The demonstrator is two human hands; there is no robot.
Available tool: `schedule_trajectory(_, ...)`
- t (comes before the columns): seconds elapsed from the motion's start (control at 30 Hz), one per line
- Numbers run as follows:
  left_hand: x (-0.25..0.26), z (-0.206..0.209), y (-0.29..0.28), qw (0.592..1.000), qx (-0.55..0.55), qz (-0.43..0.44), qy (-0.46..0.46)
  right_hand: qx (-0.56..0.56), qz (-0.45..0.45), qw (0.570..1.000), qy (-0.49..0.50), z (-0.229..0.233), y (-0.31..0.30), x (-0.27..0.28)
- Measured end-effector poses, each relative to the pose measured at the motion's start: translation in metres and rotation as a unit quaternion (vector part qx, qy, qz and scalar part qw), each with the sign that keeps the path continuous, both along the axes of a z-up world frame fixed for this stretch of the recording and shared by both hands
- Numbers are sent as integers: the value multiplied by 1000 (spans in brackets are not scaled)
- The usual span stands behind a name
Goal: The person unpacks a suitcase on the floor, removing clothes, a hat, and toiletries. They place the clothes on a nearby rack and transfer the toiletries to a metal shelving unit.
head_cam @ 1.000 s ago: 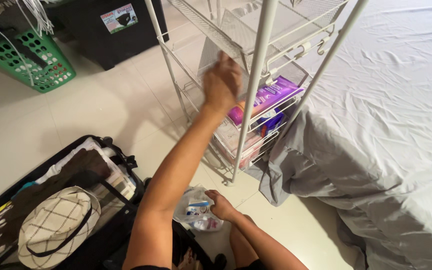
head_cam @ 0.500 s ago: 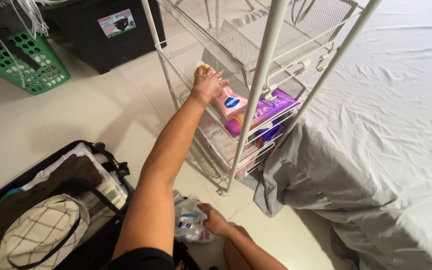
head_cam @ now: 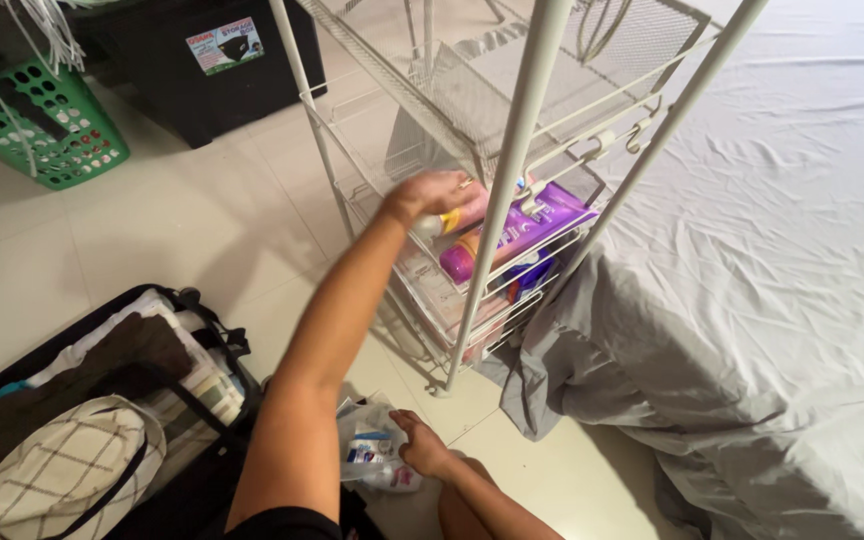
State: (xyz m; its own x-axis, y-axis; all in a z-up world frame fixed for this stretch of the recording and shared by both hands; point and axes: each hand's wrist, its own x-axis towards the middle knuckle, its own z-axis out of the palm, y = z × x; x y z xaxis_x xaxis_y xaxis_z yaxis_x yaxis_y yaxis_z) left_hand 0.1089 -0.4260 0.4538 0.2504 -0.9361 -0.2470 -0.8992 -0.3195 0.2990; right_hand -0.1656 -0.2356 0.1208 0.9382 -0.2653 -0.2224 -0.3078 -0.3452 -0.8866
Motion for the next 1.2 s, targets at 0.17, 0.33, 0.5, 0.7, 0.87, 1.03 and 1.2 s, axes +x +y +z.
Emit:
schedule_trajectory(0.17,-20,-17,-21,995,-18,34,-90,23,11,1000,2,12,13,-1)
schedule_trajectory(0.33,-34,-17,-49,994,-25,36,-100,-28,8,999,-27,11,3,-11)
schedule_trajectory(0.5,-27,-38,-59,998,19,25,-54,-14,7,1000,9,20,3,-16)
schedule_trajectory(0.7,-26,-43,-68,995,13,48,-90,75,2,993,94,61,16,-11)
schedule_trajectory(0.87,-18,-32,-65,990,6,61,-128,20,1,1000,23,55,16,-19)
schedule_trajectory(1.03,-15,-22,-68,988,-22,56,-140,91,-6,995,51,29,14,-20)
schedule_trajectory(1.2,-5,4,-87,987,-87,41,-130,11,21,999,35,23,5,-13)
